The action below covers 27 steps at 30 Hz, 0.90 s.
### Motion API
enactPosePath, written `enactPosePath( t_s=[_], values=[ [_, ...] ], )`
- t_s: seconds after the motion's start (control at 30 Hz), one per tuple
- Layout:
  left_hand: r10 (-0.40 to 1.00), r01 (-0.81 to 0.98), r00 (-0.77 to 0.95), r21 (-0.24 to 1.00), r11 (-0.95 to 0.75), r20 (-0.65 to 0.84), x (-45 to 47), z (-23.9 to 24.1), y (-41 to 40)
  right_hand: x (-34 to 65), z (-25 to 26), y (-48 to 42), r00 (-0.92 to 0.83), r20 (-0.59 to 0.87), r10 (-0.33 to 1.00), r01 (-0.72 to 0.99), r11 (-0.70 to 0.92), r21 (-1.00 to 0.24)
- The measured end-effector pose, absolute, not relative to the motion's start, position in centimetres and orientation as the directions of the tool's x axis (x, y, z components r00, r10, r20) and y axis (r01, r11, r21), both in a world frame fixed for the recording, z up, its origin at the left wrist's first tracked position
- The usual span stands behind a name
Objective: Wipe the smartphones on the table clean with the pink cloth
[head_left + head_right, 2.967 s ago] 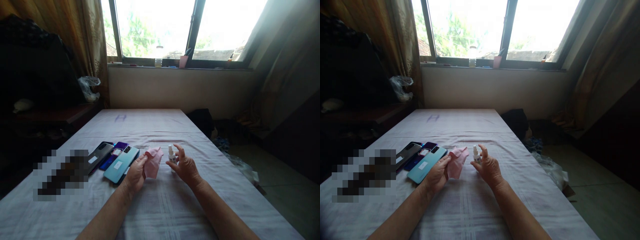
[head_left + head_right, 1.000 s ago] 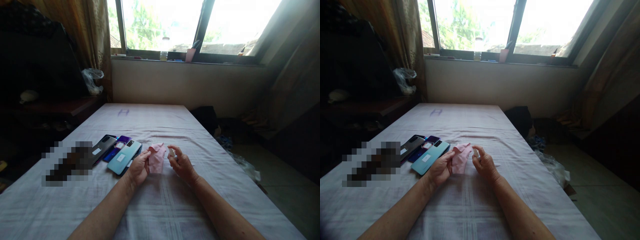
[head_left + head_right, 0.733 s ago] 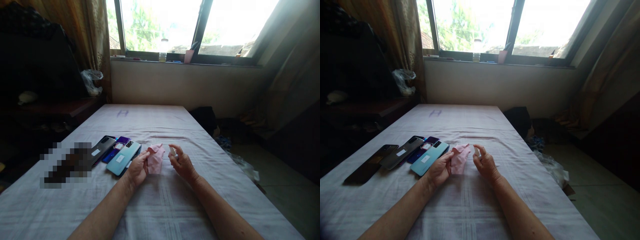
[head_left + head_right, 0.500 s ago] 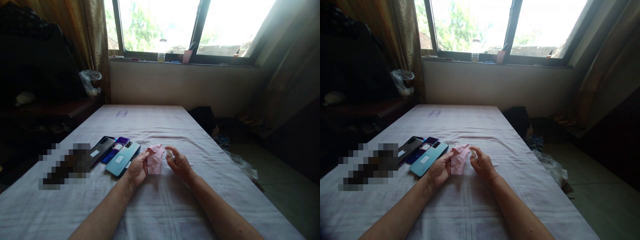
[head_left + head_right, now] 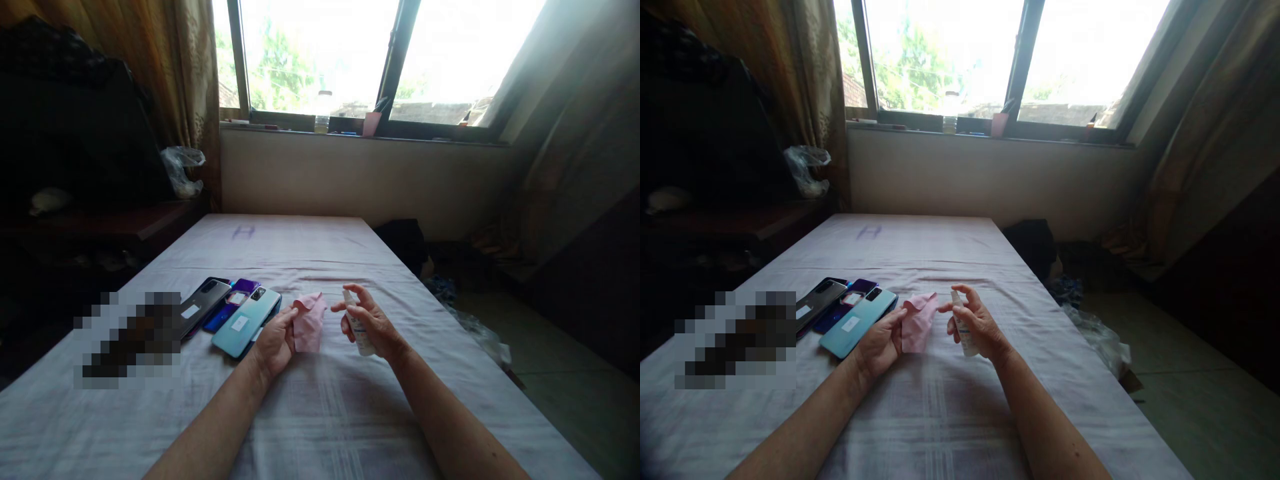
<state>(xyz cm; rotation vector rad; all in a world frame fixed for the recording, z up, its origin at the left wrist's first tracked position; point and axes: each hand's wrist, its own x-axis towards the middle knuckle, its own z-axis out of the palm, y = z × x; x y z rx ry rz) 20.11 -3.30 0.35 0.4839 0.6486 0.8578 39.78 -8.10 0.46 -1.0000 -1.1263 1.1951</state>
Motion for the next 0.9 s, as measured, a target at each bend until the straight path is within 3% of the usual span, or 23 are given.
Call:
enactPosePath(
  t_s=[0.3, 0.9],
  values=[
    [0.824, -0.556, 0.471, 0.620, 0.553, -0.313, 20.1, 0.1, -3.2, 38.6, 0.6, -7.7, -0.025, 0.035, 0.999, -0.118, 0.032, -0.992],
    [0.808, -0.568, 0.495, 0.586, 0.578, -0.318, 19.9, -0.2, -2.7, 38.2, -0.8, -7.2, 0.128, 0.195, 0.972, 0.067, 0.188, -0.980]
  ],
)
